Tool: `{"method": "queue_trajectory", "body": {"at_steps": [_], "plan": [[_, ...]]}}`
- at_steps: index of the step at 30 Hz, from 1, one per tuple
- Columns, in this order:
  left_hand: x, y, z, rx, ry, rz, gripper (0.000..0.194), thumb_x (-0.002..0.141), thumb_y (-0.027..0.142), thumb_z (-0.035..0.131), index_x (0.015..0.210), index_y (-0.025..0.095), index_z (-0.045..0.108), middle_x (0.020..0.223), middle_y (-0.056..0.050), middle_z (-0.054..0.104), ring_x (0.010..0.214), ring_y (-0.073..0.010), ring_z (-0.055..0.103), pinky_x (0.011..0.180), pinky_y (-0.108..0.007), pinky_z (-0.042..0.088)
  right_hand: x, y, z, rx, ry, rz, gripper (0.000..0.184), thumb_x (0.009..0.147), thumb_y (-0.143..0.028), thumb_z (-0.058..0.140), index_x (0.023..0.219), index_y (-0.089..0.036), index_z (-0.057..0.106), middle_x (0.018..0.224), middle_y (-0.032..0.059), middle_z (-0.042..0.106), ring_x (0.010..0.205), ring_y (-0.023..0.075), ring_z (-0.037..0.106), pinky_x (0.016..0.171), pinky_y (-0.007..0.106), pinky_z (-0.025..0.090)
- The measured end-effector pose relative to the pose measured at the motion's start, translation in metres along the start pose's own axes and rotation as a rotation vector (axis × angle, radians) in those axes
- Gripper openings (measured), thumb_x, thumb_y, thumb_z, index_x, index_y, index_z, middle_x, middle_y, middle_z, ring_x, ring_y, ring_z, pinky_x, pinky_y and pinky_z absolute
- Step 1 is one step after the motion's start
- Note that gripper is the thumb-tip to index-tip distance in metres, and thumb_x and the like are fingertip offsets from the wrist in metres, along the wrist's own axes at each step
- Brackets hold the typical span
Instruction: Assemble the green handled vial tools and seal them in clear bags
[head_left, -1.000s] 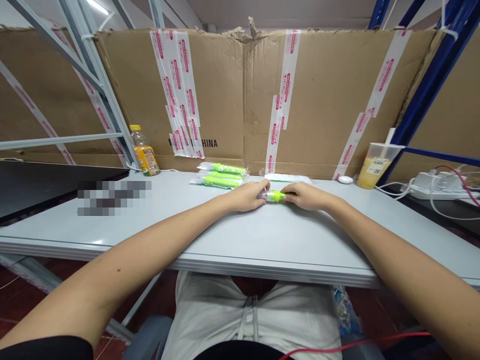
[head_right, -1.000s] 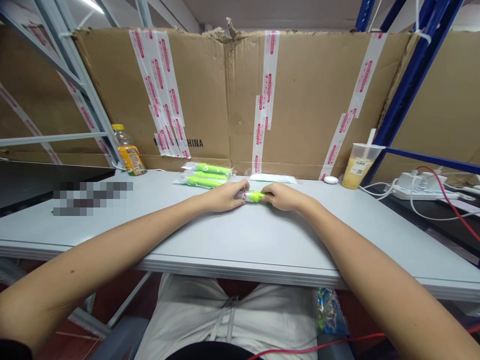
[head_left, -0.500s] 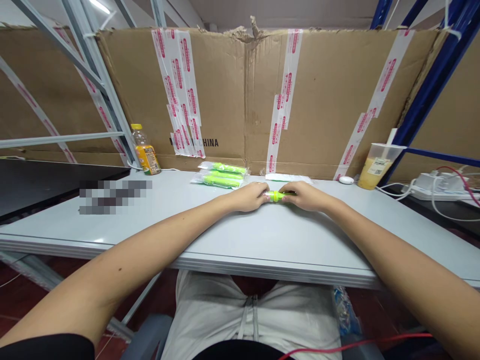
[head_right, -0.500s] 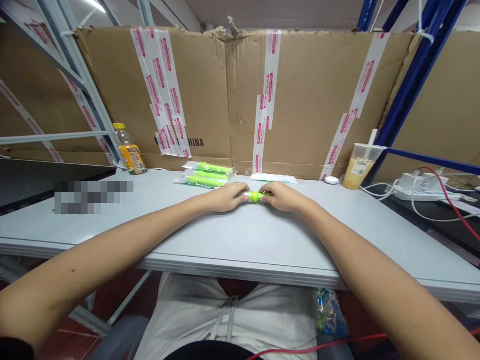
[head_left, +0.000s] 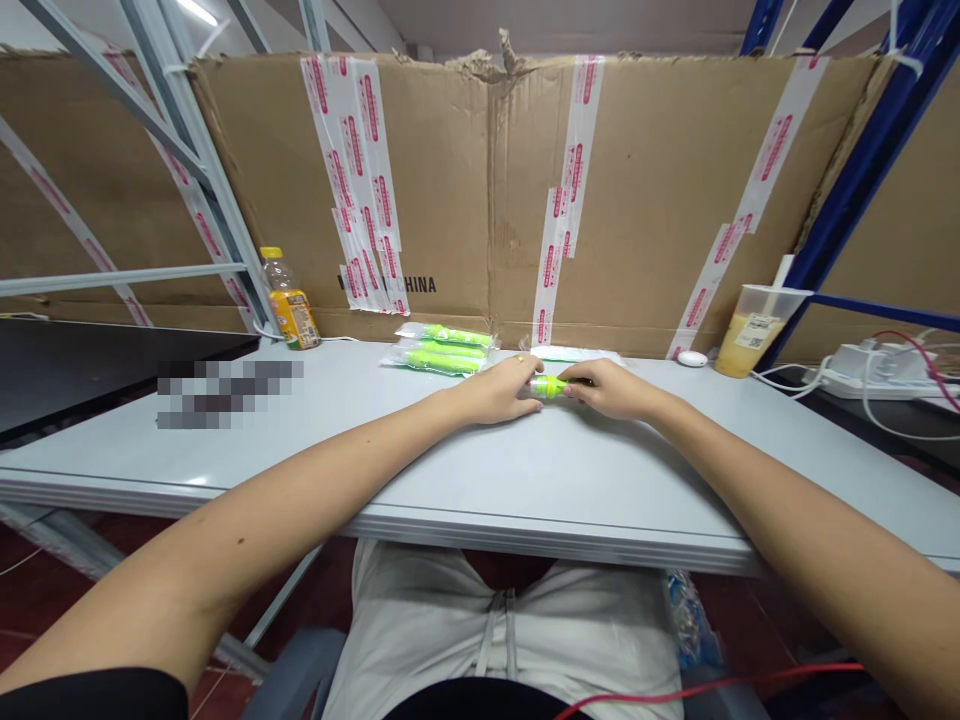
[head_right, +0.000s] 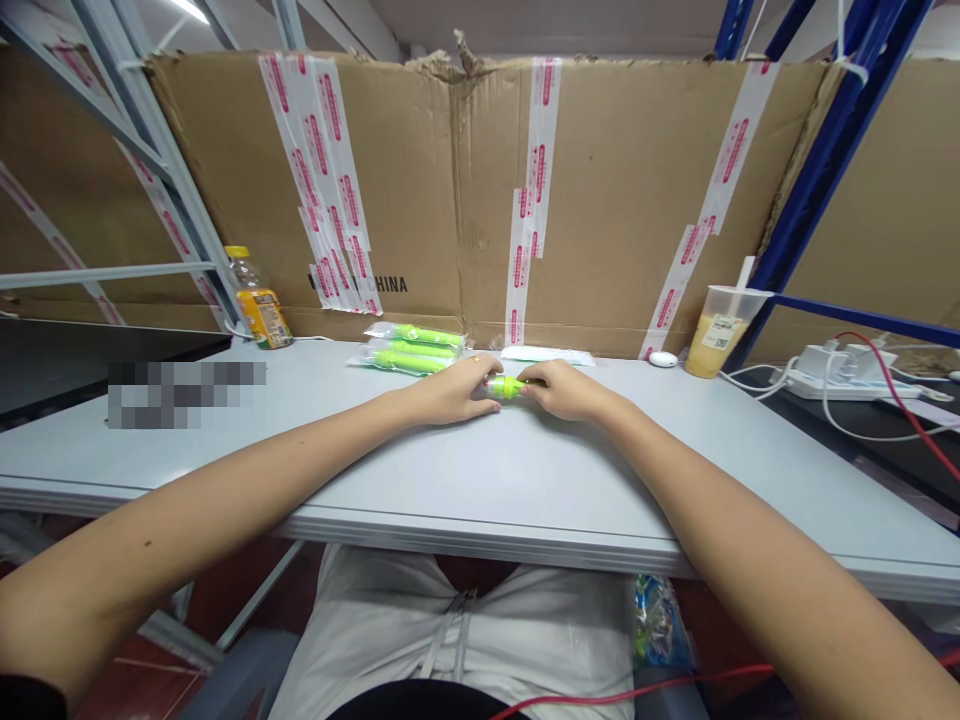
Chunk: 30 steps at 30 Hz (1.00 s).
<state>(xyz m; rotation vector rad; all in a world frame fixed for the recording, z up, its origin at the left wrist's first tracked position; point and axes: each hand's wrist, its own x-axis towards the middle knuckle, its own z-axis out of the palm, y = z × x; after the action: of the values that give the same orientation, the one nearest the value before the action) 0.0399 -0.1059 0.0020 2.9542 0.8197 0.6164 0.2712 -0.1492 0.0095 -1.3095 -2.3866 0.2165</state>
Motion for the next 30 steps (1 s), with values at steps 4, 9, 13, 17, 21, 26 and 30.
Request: {"method": "queue_trajectory", "body": {"at_steps": [4, 9, 13, 17, 21, 26, 30], "plan": [[0.001, 0.0, 0.001, 0.045, -0.039, -0.039, 0.034, 0.095, 0.044, 0.042, 0.105, 0.015, 0.057, 0.109, -0.014, 0.058, 0.1, -0.0261, 0.057, 0.091, -0.04, 0.045, 0.0, 0.001, 0.0, -0.012, 0.029, -0.019, 0.026, 0.09, -0.032, 0.053, 0.1, -0.018, 0.072, 0.102, 0.008, 0.073, 0.088, 0.0215, 0.061, 0.079, 0.031, 0.042], [0.0, 0.004, -0.005, 0.116, -0.007, 0.034, 0.02, 0.091, 0.03, 0.052, 0.106, 0.017, 0.051, 0.109, -0.012, 0.06, 0.106, -0.0258, 0.055, 0.089, -0.035, 0.044, 0.001, 0.001, 0.001, 0.028, -0.001, -0.003, 0.026, 0.093, -0.031, 0.047, 0.086, -0.017, 0.068, 0.082, 0.0057, 0.07, 0.074, 0.0184, 0.057, 0.07, 0.03, 0.04], [-0.001, 0.012, -0.011, 0.219, -0.062, -0.017, 0.024, 0.088, 0.024, 0.054, 0.111, 0.02, 0.047, 0.102, -0.008, 0.065, 0.092, -0.0247, 0.061, 0.074, -0.033, 0.043, 0.0, 0.0, 0.002, 0.058, -0.008, 0.012, 0.03, 0.094, -0.03, 0.044, 0.074, -0.018, 0.062, 0.068, 0.0024, 0.063, 0.065, 0.016, 0.052, 0.065, 0.029, 0.037], [-0.002, 0.011, -0.01, 0.177, -0.038, -0.025, 0.034, 0.09, 0.035, 0.056, 0.119, 0.02, 0.048, 0.107, -0.009, 0.065, 0.096, -0.025, 0.062, 0.077, -0.033, 0.044, 0.001, 0.001, 0.001, 0.048, 0.019, 0.003, 0.026, 0.093, -0.03, 0.047, 0.085, -0.017, 0.068, 0.076, 0.0043, 0.068, 0.069, 0.0173, 0.056, 0.066, 0.029, 0.038], [-0.001, 0.005, -0.005, 0.111, -0.029, -0.029, 0.037, 0.096, 0.044, 0.045, 0.117, 0.015, 0.053, 0.113, -0.013, 0.062, 0.11, -0.026, 0.056, 0.093, -0.037, 0.043, 0.001, 0.001, 0.001, 0.02, 0.047, -0.004, 0.027, 0.092, -0.03, 0.049, 0.097, -0.016, 0.071, 0.089, 0.0074, 0.071, 0.077, 0.019, 0.058, 0.07, 0.03, 0.04], [0.0, 0.004, -0.006, 0.134, -0.006, 0.006, 0.022, 0.093, 0.032, 0.05, 0.109, 0.016, 0.052, 0.109, -0.012, 0.062, 0.108, -0.0253, 0.056, 0.088, -0.035, 0.044, 0.001, 0.002, 0.002, 0.036, 0.015, 0.02, 0.029, 0.093, -0.03, 0.045, 0.086, -0.015, 0.07, 0.073, 0.0052, 0.066, 0.068, 0.0178, 0.055, 0.065, 0.03, 0.038], [-0.001, 0.009, -0.009, 0.201, -0.032, -0.02, 0.026, 0.087, 0.027, 0.057, 0.111, 0.019, 0.049, 0.1, -0.009, 0.065, 0.091, -0.0244, 0.061, 0.074, -0.033, 0.042, 0.001, 0.002, 0.003, 0.04, 0.023, 0.011, 0.027, 0.093, -0.029, 0.048, 0.095, -0.016, 0.071, 0.079, 0.005, 0.069, 0.071, 0.0179, 0.057, 0.067, 0.029, 0.039]]}}
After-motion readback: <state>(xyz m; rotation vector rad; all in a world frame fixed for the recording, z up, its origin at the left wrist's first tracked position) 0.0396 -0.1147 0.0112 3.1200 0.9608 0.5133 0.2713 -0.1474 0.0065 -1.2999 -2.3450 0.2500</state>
